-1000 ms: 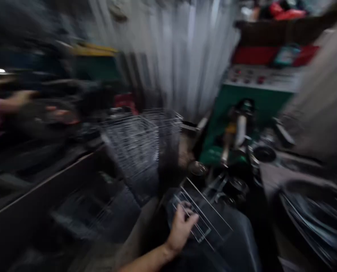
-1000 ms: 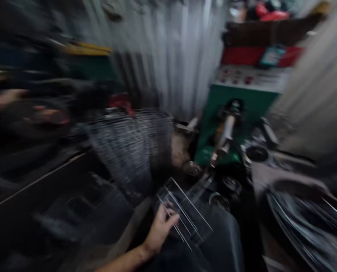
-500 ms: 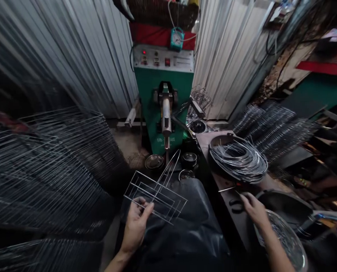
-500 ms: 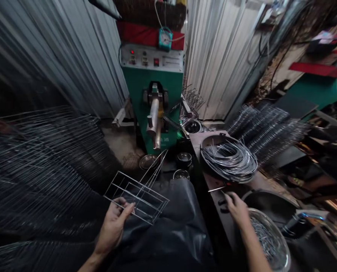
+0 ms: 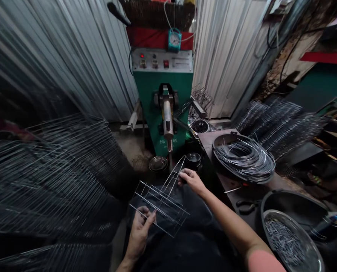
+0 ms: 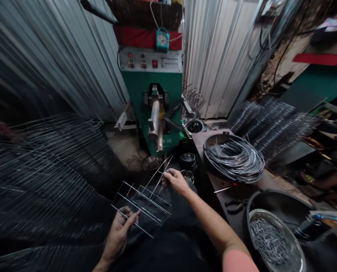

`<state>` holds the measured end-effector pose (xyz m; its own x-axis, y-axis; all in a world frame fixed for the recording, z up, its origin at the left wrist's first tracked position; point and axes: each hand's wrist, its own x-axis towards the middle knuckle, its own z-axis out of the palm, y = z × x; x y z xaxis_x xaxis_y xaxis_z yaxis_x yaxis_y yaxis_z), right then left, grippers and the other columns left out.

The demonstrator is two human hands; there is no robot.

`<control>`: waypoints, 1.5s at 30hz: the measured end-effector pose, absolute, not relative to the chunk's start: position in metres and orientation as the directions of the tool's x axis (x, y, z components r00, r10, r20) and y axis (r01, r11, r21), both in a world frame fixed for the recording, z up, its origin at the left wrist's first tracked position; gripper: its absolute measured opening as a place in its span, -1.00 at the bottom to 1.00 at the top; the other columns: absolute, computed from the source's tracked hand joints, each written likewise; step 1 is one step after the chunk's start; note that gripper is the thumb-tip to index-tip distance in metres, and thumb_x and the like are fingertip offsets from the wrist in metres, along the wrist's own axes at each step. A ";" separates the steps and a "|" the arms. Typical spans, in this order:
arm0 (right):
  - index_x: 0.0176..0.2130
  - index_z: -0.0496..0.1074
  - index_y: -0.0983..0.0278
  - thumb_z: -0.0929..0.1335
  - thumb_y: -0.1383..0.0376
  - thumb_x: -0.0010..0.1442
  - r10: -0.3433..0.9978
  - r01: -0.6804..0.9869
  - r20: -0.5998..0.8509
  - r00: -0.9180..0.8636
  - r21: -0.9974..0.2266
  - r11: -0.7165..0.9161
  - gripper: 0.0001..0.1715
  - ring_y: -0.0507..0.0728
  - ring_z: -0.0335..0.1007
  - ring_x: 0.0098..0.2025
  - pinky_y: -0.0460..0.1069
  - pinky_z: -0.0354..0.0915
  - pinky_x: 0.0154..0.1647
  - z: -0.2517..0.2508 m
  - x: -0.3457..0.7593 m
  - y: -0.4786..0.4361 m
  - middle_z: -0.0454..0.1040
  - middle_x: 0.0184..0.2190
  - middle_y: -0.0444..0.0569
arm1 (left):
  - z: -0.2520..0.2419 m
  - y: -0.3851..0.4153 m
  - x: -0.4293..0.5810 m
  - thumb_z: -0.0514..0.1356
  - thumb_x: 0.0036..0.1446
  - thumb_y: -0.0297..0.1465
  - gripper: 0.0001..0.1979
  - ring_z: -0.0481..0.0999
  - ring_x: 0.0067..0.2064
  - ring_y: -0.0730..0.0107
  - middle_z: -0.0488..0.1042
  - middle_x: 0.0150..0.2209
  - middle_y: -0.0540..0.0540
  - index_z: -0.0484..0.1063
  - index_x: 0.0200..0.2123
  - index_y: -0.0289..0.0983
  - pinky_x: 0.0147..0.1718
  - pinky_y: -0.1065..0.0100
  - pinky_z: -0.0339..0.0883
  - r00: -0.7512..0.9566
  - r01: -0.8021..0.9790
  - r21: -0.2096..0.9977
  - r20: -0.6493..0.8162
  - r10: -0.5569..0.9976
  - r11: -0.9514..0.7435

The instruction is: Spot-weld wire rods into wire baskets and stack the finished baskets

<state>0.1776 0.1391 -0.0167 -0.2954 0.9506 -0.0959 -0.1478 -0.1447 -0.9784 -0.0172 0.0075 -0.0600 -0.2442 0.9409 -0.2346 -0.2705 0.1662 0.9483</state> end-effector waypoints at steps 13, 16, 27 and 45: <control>-0.56 0.30 0.28 0.34 0.13 0.00 0.975 -0.143 -0.015 -0.221 -0.989 -0.048 -0.71 -0.02 0.22 -0.62 -0.10 0.17 -0.58 -0.021 0.163 0.125 0.33 -0.64 -0.17 | -0.033 -0.013 -0.046 0.20 -0.10 -0.08 -0.60 0.44 -0.17 0.14 0.48 -0.27 -0.16 0.37 -0.29 -0.27 -0.15 0.18 0.25 -0.362 0.119 0.944 -0.247 0.899 0.308; -0.57 0.29 0.28 0.33 0.14 0.01 0.973 -0.139 -0.010 -0.229 -0.989 -0.043 -0.71 -0.02 0.22 -0.61 -0.10 0.17 -0.58 -0.022 0.161 0.123 0.32 -0.64 -0.16 | 0.001 -0.007 -0.049 0.18 -0.07 -0.10 -0.64 0.41 -0.18 0.09 0.47 -0.29 -0.19 0.41 -0.32 -0.26 -0.08 0.07 0.16 -0.487 0.628 0.758 0.206 0.849 0.177; -0.57 0.30 0.26 0.34 0.09 0.00 0.965 -0.116 -0.001 -0.261 -0.993 -0.032 -0.69 -0.01 0.21 -0.62 -0.09 0.20 -0.55 -0.016 0.167 0.128 0.33 -0.66 -0.17 | 0.033 0.078 0.036 0.09 0.08 -0.26 -0.75 0.37 -0.26 0.13 0.47 -0.39 -0.17 0.41 -0.30 -0.31 0.03 -0.08 -0.12 0.165 0.967 0.130 0.332 0.929 -0.218; -0.53 0.31 0.30 0.37 0.06 -0.01 0.973 -0.251 -0.056 -0.224 -0.961 -0.113 -0.64 -0.06 0.18 -0.65 -0.14 0.18 -0.60 -0.028 0.162 0.182 0.30 -0.65 -0.18 | 0.034 0.148 0.020 0.05 0.09 -0.27 -0.77 0.41 -0.28 0.15 0.49 -0.42 -0.19 0.37 -0.43 -0.30 -0.21 0.15 0.06 0.305 0.931 0.102 0.305 0.902 -0.350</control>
<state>0.1615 0.1821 -0.0280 -0.2244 0.9729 -0.0561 -0.2509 -0.1133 -0.9614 0.0195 0.1481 0.0343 0.3053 0.9020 0.3052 0.9313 -0.3497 0.1018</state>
